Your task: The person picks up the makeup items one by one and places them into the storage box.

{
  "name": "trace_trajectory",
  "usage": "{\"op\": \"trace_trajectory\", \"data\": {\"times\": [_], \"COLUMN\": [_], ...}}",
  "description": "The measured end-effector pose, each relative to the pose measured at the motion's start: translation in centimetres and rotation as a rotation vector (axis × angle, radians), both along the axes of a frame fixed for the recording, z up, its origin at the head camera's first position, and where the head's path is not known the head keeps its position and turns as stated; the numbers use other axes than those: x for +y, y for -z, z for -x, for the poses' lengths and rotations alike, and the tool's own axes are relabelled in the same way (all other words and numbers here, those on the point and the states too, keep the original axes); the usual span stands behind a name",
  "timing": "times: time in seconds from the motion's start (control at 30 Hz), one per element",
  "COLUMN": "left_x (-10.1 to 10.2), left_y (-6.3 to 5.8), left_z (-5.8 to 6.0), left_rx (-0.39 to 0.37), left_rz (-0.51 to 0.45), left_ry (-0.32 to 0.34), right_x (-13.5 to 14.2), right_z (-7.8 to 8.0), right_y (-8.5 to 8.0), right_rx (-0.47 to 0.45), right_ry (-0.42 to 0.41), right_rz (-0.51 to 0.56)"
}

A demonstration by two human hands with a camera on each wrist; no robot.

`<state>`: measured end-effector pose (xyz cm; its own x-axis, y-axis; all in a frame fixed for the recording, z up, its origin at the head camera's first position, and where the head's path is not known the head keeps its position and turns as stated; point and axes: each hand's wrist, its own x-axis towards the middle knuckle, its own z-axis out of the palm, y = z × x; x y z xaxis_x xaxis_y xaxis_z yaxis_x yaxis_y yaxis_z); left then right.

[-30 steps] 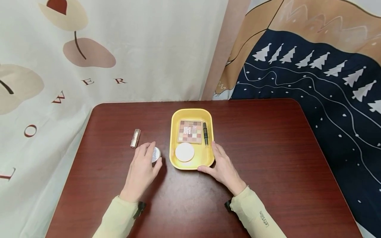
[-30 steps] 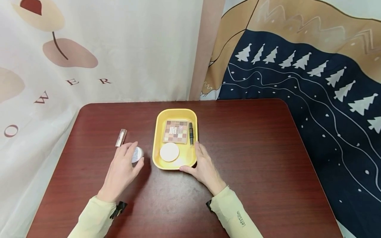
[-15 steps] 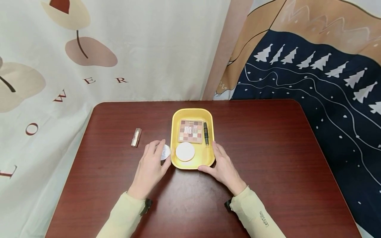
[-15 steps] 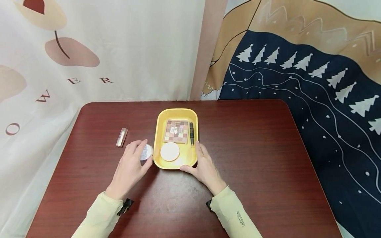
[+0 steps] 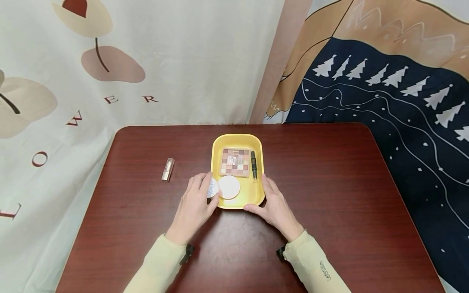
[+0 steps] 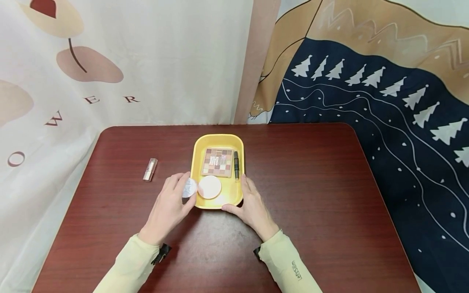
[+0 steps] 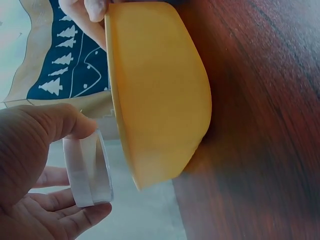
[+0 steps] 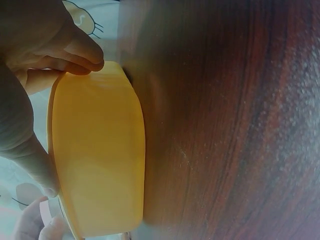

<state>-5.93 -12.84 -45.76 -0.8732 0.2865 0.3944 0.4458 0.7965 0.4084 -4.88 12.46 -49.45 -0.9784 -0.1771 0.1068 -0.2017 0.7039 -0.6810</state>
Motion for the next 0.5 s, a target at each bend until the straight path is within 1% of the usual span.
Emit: {"op": "trace_trajectory", "data": {"times": [0.2, 0.5], "left_x": [0.8, 2.1], "left_y": [0.2, 0.3], "left_z": [0.2, 0.8], "left_rx": [0.018, 0.006], "left_rz": [-0.005, 0.016], "left_ry": [0.034, 0.082], "right_x": [0.0, 0.0], "right_z": [-0.1, 0.0], "right_y": [-0.1, 0.0], "right_rx": [0.007, 0.014], "right_ry": [0.0, 0.001], "right_rz": [-0.001, 0.01]}}
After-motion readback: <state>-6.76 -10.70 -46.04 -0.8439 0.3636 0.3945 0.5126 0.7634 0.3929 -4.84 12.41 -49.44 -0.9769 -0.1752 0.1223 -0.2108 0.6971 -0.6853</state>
